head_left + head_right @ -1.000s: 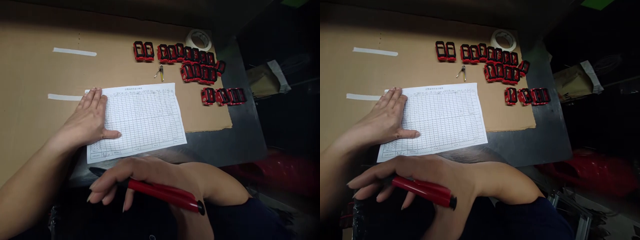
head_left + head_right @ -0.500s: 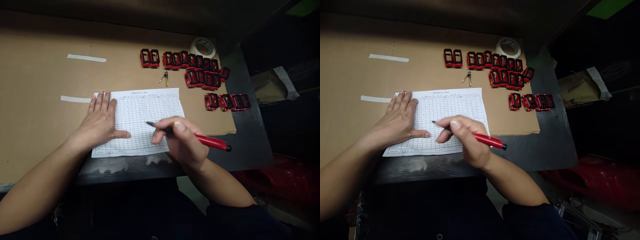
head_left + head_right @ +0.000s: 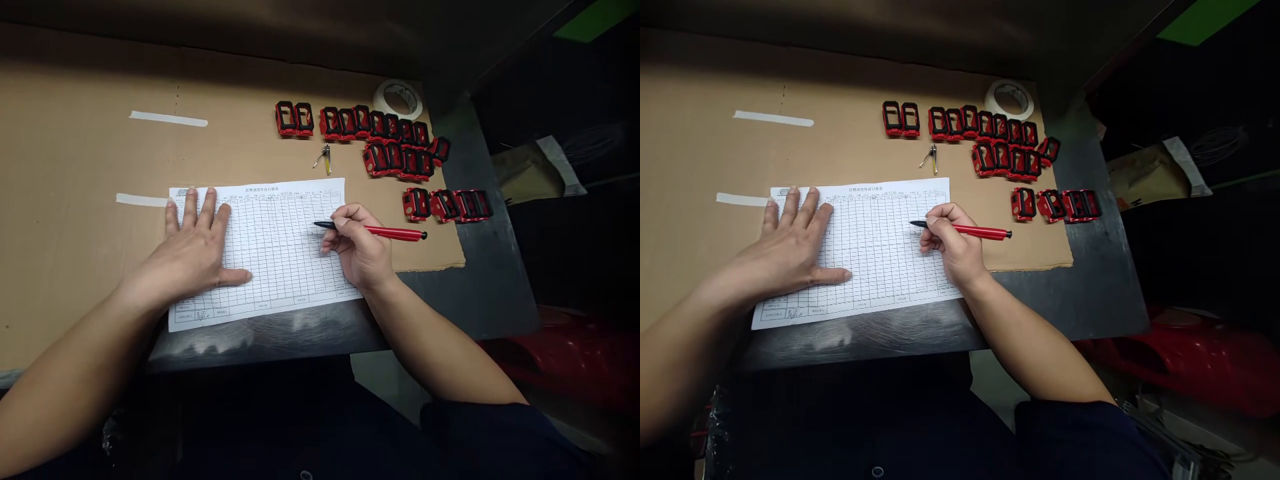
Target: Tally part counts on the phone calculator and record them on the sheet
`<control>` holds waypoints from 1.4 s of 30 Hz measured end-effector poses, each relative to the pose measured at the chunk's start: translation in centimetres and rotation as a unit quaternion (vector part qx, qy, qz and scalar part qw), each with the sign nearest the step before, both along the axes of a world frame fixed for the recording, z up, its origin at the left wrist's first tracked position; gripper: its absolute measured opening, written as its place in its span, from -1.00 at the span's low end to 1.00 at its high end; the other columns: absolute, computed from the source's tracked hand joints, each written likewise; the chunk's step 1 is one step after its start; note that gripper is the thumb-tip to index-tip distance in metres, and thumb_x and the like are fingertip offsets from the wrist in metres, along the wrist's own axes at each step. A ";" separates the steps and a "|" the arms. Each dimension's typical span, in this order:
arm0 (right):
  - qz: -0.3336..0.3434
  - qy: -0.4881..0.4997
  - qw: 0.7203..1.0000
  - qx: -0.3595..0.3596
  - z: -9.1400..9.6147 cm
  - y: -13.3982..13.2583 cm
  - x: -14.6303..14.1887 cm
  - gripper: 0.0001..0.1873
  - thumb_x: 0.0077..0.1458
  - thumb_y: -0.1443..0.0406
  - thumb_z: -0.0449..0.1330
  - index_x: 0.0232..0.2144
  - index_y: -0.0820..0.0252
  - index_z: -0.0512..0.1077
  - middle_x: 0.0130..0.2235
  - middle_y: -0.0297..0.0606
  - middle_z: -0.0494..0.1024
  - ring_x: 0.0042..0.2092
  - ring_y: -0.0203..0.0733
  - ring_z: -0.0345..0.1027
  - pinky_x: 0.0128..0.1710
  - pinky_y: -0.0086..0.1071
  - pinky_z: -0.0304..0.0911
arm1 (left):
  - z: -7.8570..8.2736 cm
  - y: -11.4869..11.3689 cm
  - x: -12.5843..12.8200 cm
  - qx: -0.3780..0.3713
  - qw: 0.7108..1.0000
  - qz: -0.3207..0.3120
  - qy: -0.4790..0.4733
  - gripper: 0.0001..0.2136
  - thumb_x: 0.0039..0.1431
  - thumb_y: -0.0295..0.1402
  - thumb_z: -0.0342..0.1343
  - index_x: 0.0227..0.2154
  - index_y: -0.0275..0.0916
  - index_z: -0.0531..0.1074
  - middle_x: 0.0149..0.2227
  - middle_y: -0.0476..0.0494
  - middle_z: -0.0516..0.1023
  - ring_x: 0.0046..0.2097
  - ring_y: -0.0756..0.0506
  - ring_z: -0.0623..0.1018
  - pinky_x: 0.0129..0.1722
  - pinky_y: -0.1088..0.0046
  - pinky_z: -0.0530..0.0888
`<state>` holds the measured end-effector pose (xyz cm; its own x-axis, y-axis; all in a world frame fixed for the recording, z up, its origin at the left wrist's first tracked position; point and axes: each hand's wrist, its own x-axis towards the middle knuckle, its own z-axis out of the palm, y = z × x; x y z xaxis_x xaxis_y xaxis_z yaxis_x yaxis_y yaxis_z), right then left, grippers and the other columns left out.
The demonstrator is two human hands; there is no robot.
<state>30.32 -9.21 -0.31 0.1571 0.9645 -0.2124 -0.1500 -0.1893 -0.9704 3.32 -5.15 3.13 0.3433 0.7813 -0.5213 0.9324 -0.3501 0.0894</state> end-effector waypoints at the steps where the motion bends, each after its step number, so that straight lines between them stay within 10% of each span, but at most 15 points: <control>1: -0.005 -0.015 1.000 0.015 -0.1 -0.2 0.1 -0.75 0.06 0.13 0.34 -0.36 0.07 0.36 -0.54 -0.49 0.43 -0.51 -0.32 0.38 -0.50 -0.41 0.35 | 0.0 -0.1 0.3 -0.004 1.000 0.009 -0.001 0.25 0.14 0.31 0.18 0.55 -0.48 -0.29 0.55 -0.46 -0.59 0.52 -0.54 -0.56 0.45 -0.32 -0.37; 23: -0.008 -0.243 0.966 0.084 -0.8 -0.9 2.0 -0.86 0.09 0.21 0.35 -0.43 0.11 0.49 -0.47 -0.36 0.54 -0.45 -0.26 0.37 -0.44 -0.30 0.28 | 0.0 -0.1 0.8 -0.005 0.999 0.039 -0.015 0.26 0.11 0.32 0.21 0.56 -0.42 -0.27 0.56 -0.41 -0.58 0.53 -0.52 -0.54 0.42 -0.39 -0.38; 42: -0.009 -0.216 0.973 0.078 -0.6 -0.6 1.9 -0.85 0.11 0.22 0.35 -0.46 0.10 0.50 -0.58 -0.41 0.47 -0.55 -0.30 0.28 -0.52 -0.34 0.22 | 0.1 0.2 0.5 -0.017 0.999 0.034 -0.018 0.26 0.08 0.33 0.21 0.57 -0.40 -0.24 0.56 -0.40 -0.58 0.54 -0.49 -0.55 0.42 -0.33 -0.46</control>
